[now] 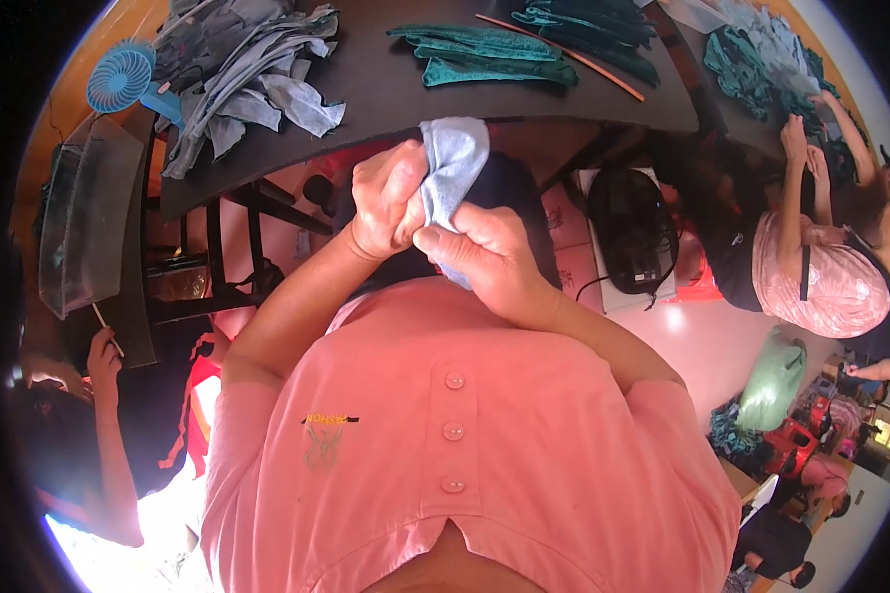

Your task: The person is sorting and inspecting small pieces of fabric at a workstation.

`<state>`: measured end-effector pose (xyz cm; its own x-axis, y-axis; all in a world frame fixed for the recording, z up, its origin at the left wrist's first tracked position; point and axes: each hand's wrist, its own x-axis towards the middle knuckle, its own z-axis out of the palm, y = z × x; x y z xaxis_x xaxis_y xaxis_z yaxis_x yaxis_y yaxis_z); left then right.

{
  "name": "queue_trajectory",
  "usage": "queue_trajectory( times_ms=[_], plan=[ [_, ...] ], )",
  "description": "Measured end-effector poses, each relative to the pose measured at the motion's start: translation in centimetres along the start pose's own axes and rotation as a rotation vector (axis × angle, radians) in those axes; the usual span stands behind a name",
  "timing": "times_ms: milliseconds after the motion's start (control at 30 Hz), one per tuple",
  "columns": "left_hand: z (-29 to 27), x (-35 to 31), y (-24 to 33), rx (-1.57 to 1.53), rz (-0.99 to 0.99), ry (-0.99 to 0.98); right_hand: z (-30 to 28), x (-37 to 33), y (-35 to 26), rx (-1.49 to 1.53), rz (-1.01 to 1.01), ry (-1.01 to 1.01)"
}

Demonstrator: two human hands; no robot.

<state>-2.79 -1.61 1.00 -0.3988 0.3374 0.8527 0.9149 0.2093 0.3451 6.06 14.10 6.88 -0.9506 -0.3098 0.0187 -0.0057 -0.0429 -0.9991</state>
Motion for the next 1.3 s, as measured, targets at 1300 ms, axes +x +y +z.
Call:
queue_trajectory(
  times_ms=[1300],
  plan=[
    [-1.8, 1.7, 5.6, -1.204, -1.31, 0.391, -0.4, 0.2, 3.9, -0.032, -0.09, -0.265]
  ],
)
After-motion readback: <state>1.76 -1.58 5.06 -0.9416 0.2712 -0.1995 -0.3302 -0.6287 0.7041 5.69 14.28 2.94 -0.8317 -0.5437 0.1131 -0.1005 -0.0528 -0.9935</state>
